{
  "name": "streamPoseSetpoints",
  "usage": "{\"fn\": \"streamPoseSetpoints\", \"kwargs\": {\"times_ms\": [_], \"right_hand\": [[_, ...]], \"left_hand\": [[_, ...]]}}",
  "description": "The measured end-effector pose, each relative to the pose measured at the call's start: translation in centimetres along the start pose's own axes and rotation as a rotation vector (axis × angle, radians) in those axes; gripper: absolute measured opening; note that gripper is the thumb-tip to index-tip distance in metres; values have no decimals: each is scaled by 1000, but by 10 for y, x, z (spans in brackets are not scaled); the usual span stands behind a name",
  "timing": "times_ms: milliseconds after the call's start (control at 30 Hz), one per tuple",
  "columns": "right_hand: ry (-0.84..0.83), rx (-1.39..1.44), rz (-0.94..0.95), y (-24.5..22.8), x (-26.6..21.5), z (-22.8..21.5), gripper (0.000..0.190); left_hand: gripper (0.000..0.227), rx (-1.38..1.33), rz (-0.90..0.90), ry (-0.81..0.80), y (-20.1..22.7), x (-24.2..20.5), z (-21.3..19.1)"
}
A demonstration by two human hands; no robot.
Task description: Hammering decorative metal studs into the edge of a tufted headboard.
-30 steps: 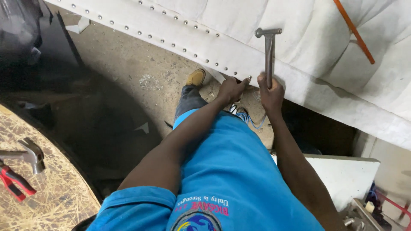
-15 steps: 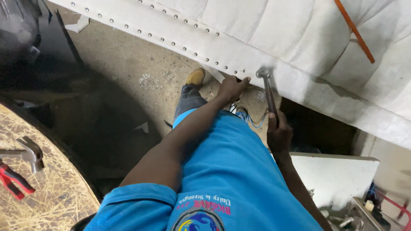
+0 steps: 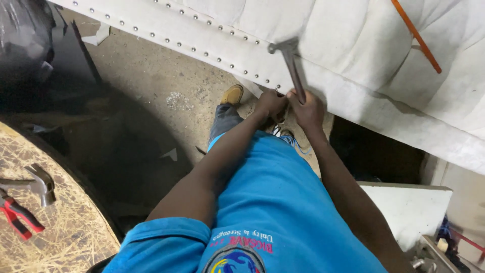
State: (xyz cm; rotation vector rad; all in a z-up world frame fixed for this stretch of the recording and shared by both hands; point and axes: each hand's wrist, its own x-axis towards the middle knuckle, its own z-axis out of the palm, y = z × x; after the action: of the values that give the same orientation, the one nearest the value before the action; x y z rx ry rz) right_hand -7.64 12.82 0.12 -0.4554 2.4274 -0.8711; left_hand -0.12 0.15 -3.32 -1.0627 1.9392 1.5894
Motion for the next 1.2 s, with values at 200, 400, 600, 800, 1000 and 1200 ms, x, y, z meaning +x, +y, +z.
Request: {"fn": "streamPoseSetpoints", "kwargs": {"times_ms": [200, 400, 600, 800, 1000, 1200], "right_hand": [[-58, -134, 6, -36, 19, 14, 25], [-116, 71, 46, -19, 27, 20, 20], [-132, 257, 130, -27, -2, -10, 10], [-6, 501, 107, -52, -15, -48, 8], [-28, 568, 126, 1, -8, -35, 21], [-14, 501, 98, -5, -3, -27, 26]], "left_hand": [[52, 642, 340, 55, -49, 79, 44], [50, 249, 245, 66, -35, 38, 23], [64, -194, 52, -2, -44, 54, 27], [75, -126, 90, -17, -25, 26, 12], [75, -124, -5, -107, 28, -26, -21], [76, -140, 36, -96, 21, -20, -15]]}}
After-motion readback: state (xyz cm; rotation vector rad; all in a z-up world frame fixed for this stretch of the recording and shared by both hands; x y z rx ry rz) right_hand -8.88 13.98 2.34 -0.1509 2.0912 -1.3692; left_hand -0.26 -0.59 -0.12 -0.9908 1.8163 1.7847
